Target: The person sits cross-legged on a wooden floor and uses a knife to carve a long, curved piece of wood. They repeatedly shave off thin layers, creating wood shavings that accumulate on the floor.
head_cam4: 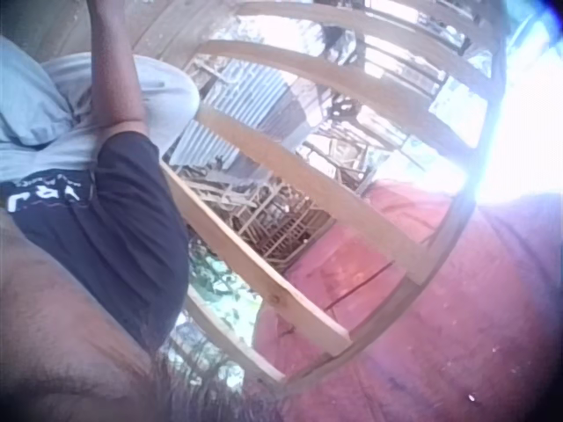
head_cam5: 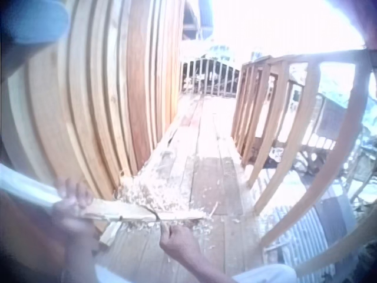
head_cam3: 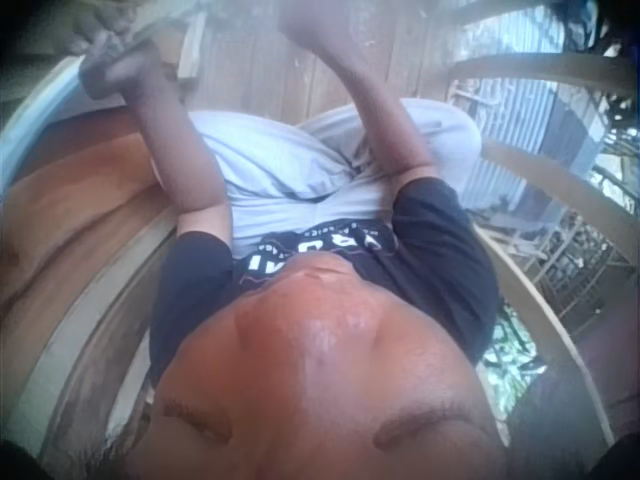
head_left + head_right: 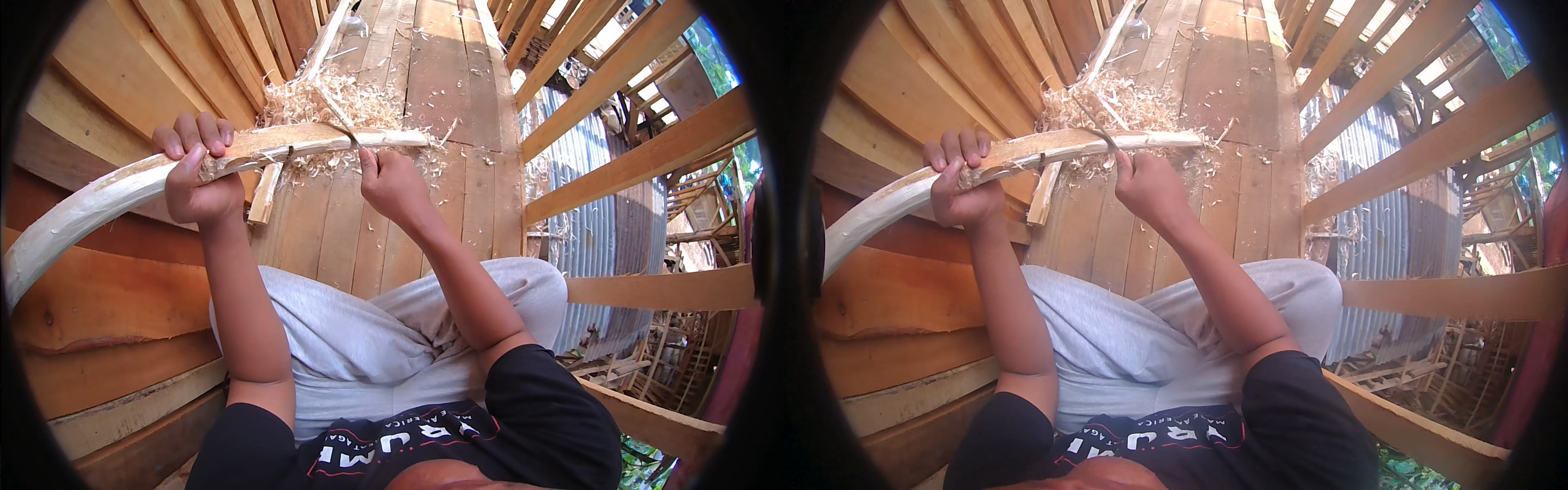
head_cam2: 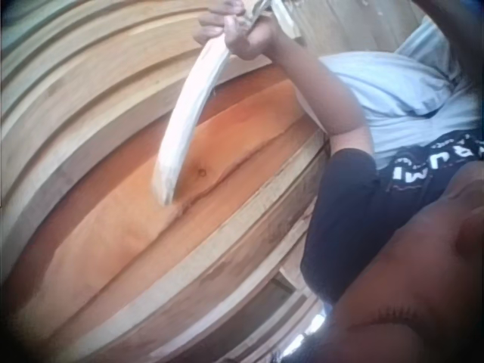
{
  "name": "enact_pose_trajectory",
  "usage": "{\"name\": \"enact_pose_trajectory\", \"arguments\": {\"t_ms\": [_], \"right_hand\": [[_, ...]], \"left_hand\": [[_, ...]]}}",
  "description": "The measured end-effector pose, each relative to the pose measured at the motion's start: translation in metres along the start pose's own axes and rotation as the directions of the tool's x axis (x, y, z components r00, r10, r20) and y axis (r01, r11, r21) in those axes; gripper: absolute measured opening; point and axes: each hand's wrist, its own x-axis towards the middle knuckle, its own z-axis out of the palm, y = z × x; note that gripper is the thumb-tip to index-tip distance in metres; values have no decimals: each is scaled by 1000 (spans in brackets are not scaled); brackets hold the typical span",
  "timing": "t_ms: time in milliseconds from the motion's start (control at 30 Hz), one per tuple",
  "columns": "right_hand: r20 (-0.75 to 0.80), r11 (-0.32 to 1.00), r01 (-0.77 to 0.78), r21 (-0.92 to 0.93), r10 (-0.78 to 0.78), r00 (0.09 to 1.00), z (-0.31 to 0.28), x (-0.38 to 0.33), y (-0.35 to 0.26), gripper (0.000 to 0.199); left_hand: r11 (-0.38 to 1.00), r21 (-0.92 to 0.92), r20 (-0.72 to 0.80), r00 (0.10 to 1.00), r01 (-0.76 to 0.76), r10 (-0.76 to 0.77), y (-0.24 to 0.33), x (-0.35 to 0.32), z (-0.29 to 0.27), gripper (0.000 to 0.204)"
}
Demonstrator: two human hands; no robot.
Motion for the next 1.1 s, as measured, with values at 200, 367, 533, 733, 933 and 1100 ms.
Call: {"name": "enact_pose_trajectory", "arguments": {"t_ms": [200, 367, 533, 733, 933, 1100], "right_hand": [[38, 994, -106, 40, 105, 994, 2, 33, 53, 53], [10, 995, -79, -57, 80, 997, -7, 0, 5, 47], [-7, 994, -109, -28, 108, 994, -1, 13, 15, 47], [72, 988, -152, 5, 151, 986, -2, 30, 53, 49], [70, 999, -40, -21, 41, 997, -6, -3, -18, 51], [-91, 952, -289, -101, 281, 955, 15, 56, 151, 53]], "left_hand": [[1000, -3, 12, 1000, 11, -11, -2, 2, 2, 20], [1000, 11, 27, 1000, 14, -14, 0, 2, -3, 20], [999, 26, -3, 1000, 24, -24, 3, 1, 7, 20], [1000, 8, 29, 999, 23, -23, -1, 2, 0, 22], [999, 34, -13, 1000, 15, -15, 5, 1, 2, 22], [1000, 8, 29, 999, 26, -26, -2, 4, 3, 22]]}}
